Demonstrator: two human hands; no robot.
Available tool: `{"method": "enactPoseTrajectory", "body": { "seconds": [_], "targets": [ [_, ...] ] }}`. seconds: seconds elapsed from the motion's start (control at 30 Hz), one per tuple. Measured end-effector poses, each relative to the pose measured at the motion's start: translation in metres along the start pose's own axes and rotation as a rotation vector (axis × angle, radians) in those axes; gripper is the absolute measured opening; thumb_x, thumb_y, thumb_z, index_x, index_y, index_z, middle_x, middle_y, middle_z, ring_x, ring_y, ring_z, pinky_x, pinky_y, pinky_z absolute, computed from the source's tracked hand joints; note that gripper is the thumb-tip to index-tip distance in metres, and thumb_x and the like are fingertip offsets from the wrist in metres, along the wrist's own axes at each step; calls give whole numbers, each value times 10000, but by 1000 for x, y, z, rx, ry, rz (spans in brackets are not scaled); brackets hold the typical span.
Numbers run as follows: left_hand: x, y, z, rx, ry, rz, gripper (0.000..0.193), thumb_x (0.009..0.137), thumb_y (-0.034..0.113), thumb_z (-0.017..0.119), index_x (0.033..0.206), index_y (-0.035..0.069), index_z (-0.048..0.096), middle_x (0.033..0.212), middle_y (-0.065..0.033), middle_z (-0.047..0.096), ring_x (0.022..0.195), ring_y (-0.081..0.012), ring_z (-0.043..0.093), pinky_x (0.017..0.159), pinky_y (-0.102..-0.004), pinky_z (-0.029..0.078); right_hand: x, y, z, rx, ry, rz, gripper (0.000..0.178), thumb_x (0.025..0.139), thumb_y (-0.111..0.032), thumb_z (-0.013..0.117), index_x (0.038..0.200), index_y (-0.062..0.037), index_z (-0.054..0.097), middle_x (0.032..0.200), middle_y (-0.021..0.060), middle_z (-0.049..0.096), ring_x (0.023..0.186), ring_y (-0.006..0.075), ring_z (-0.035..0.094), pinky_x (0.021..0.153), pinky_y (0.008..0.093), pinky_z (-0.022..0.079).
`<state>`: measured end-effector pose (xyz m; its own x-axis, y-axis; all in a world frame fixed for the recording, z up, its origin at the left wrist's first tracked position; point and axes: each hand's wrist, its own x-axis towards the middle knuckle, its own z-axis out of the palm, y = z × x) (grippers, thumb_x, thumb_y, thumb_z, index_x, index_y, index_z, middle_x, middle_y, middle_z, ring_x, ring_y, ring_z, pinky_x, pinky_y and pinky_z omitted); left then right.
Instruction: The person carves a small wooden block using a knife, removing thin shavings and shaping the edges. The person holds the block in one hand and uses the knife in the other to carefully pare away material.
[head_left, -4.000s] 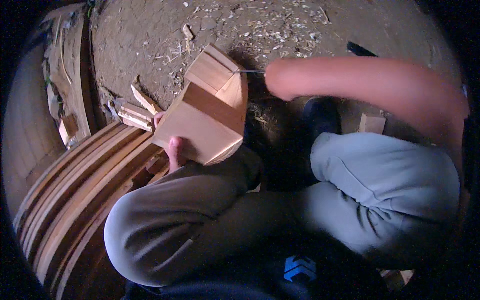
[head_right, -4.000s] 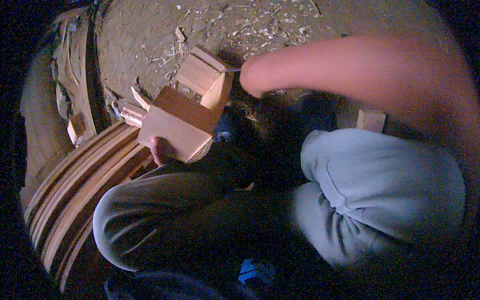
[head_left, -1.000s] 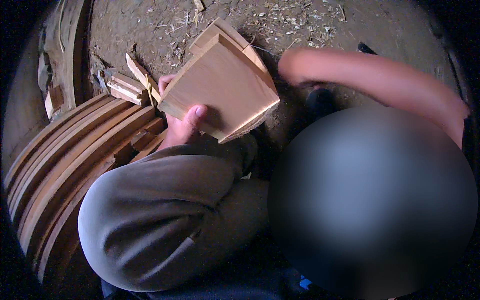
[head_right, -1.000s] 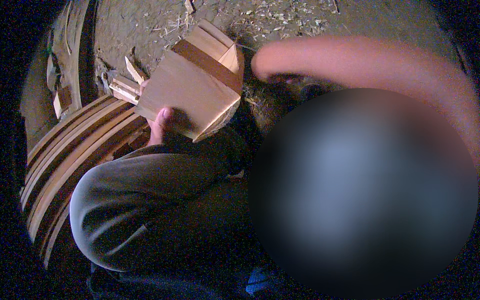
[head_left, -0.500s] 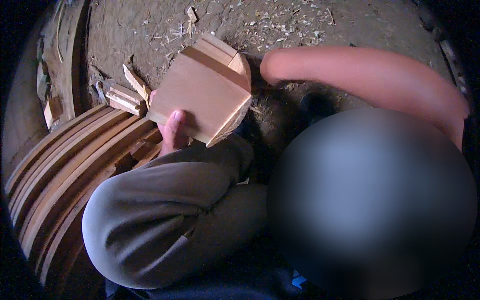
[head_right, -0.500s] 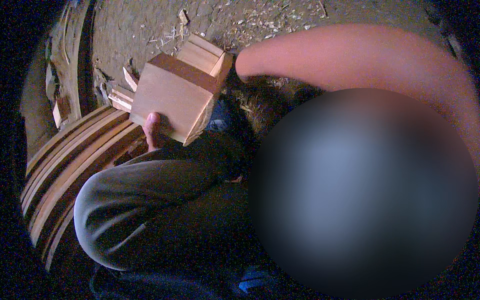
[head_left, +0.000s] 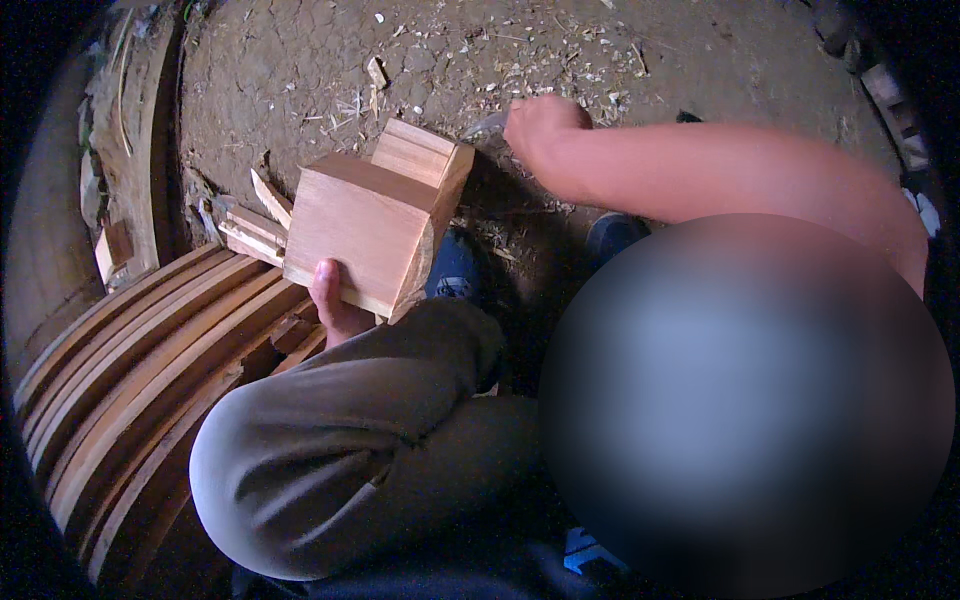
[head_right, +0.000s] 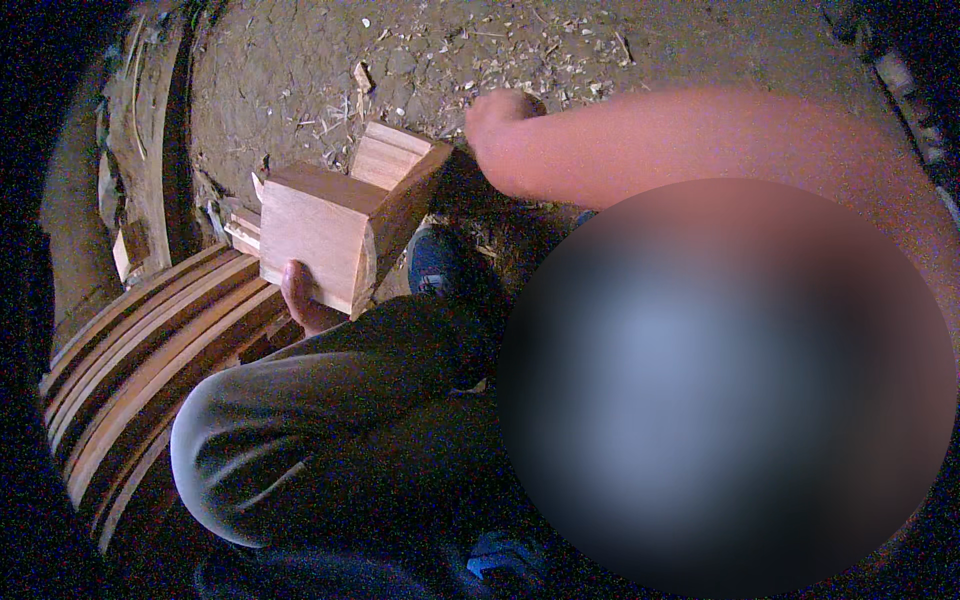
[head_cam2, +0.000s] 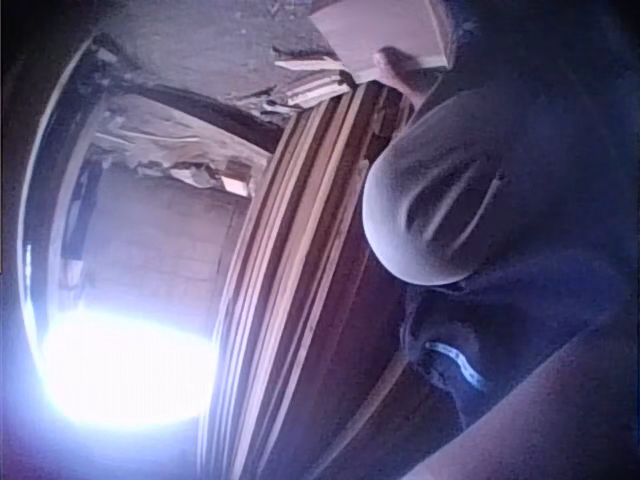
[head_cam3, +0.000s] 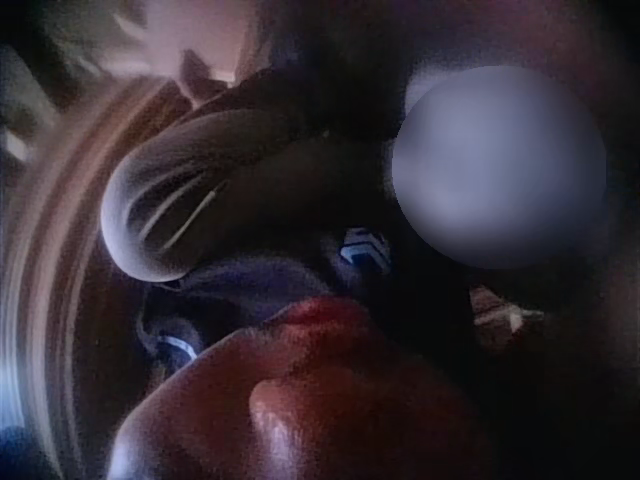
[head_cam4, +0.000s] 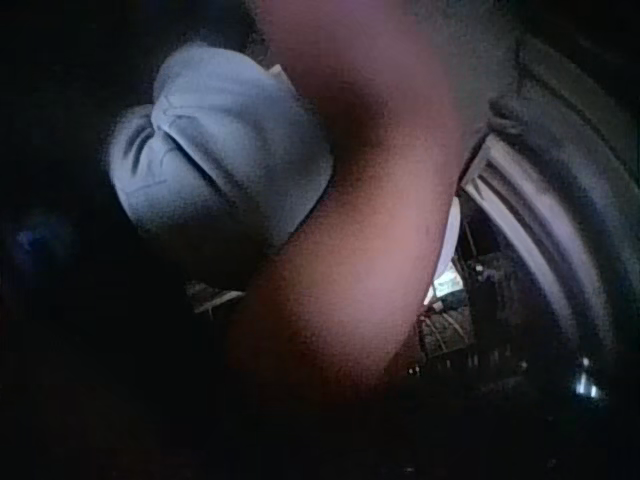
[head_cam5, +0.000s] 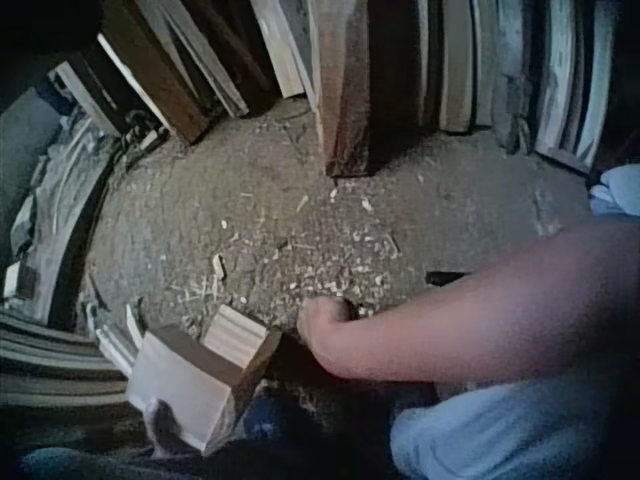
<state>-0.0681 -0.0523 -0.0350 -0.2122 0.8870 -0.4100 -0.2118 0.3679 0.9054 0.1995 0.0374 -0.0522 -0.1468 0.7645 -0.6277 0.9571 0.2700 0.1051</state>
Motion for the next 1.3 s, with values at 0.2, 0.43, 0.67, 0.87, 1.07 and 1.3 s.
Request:
{"method": "enactPoseTrajectory", "body": {
  "seconds": [0.2, 0.43, 0.67, 0.87, 1.07, 1.3],
  "targets": [
    [-1, -2, -1, -92, -18, -12, 768, 741, 469, 593, 1335, 43, 356, 1184, -148, 491, 1121, -266, 471, 958, -408, 380, -1, 33, -18, 125, -70, 22, 275, 902, -221, 520, 962, -3, 677, 1040, 138, 667, 969, 257, 659, 742, 382, 548],
    [14, -11, -38, -147, -111, 1, 779, 737, 468, 579, 1346, 43, 345, 1187, -158, 491, 1120, -276, 484, 951, -418, 399, -3, 67, 17, 935, -462, -12, 413, 961, -407, 448, 767, -43, 449, 617, 64, 470, 391, 156, 457, 327, 325, 393],
    [44, 11, -70, -89, -103, -7, 777, 742, 473, 574, 1348, 44, 345, 1192, -156, 490, 1123, -276, 484, 953, -418, 398, -18, 99, 67, 788, -53, -236, 306, 937, -350, 492, 965, -56, 572, 754, 111, 588, 708, 233, 603, 658, 400, 467],
    [79, 25, -80, -48, -116, -4, 775, 746, 477, 569, 1349, 45, 345, 1196, -154, 490, 1125, -275, 483, 955, -417, 397, -14, 77, 101, 659, 61, -234, 341, 935, -408, 451, 1001, -118, 617, 803, 147, 625, 799, 354, 607, 720, 461, 446],
    [79, 30, -79, -10, -142, -22, 773, 750, 481, 564, 1351, 46, 346, 1201, -152, 489, 1128, -274, 483, 957, -417, 397, -23, 66, 116, 640, 81, -268, 345, 931, -425, 456, 971, -128, 628, 723, 143, 614, 764, 363, 610, 705, 468, 448],
    [80, 34, -71, 10, -166, -29, 771, 754, 485, 559, 1352, 47, 346, 1206, -150, 489, 1131, -273, 482, 959, -416, 396, -8, 61, 125, 619, 222, -338, 321, 912, -416, 487, 981, -133, 622, 882, 126, 633, 853, 353, 605, 723, 477, 456]
  ]
}}
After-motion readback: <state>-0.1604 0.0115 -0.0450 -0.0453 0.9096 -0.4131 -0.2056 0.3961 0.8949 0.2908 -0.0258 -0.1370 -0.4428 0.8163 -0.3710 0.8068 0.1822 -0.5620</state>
